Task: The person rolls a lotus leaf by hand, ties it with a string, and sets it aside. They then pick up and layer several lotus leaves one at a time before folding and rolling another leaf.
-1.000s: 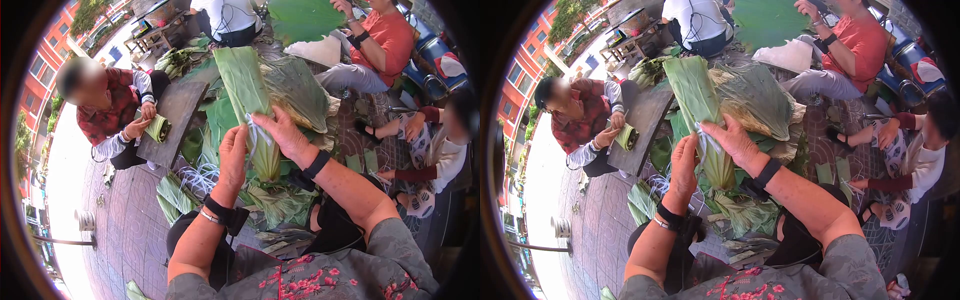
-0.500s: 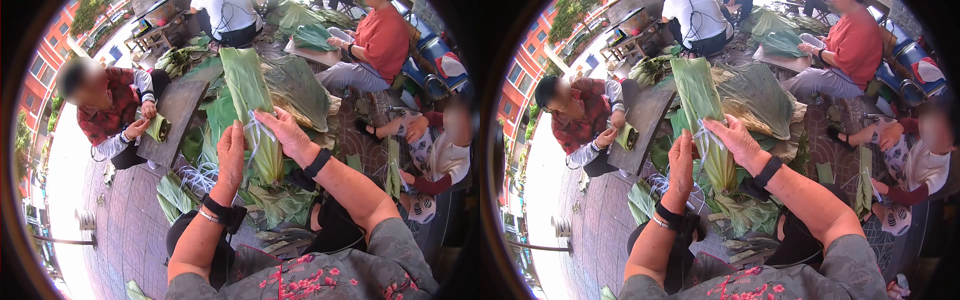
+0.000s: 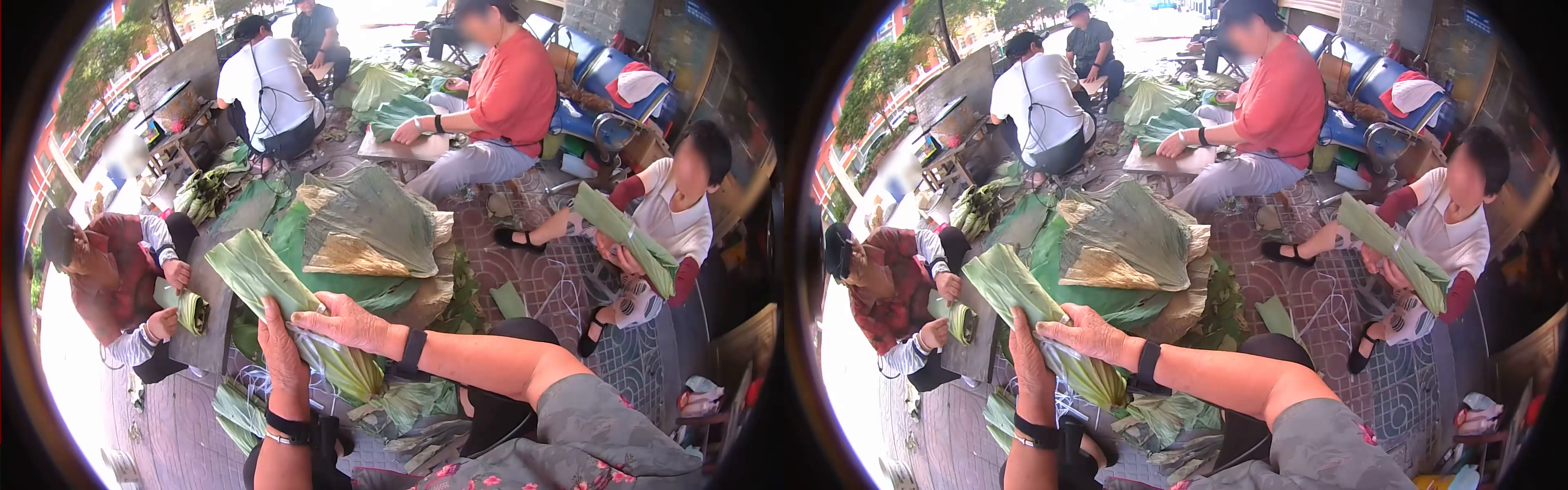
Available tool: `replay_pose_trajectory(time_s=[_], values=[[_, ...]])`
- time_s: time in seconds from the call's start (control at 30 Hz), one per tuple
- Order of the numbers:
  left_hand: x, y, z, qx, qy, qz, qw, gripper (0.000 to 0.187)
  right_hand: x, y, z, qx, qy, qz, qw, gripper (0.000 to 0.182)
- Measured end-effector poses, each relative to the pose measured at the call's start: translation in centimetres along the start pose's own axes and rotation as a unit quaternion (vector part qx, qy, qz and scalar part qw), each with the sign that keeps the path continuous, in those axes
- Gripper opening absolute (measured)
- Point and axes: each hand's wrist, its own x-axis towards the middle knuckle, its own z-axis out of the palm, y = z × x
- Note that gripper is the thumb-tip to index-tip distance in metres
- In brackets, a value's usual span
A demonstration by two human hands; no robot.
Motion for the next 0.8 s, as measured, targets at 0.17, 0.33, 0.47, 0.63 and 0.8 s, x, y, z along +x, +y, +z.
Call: replay_pose_trajectory(time_s=[0.17,0.33,0.47,0.63,0.8], values=[[0.0,0.1,0.2,-0.024,0.002,0.011,1.0,0.056,-0.3,-0.2,-0.1,0.067,-0.026,0.04,0.997,0.047],[1.3,2.8,-0.7,-0.148,-0.057,-0.035,0.987,0.059,-1.0,-1.3,-0.4,-0.058,-0.075,0.063,0.993,0.052],[1.8,1.7,-1.8,-0.126,-0.069,-0.034,0.989,0.058,-1.2,-0.9,-0.8,-0.127,-0.053,-0.005,0.991,0.055],[1.6,1.4,-2.0,-0.041,-0.064,-0.052,0.996,0.06,-1.6,-4.0,-5.0,-0.327,0.005,-0.107,0.939,0.046],[1.4,1.4,-2.6,0.069,-0.055,-0.067,0.994,0.056,-4.0,-9.1,-14.4,-0.494,0.108,-0.2,0.839,0.043]])
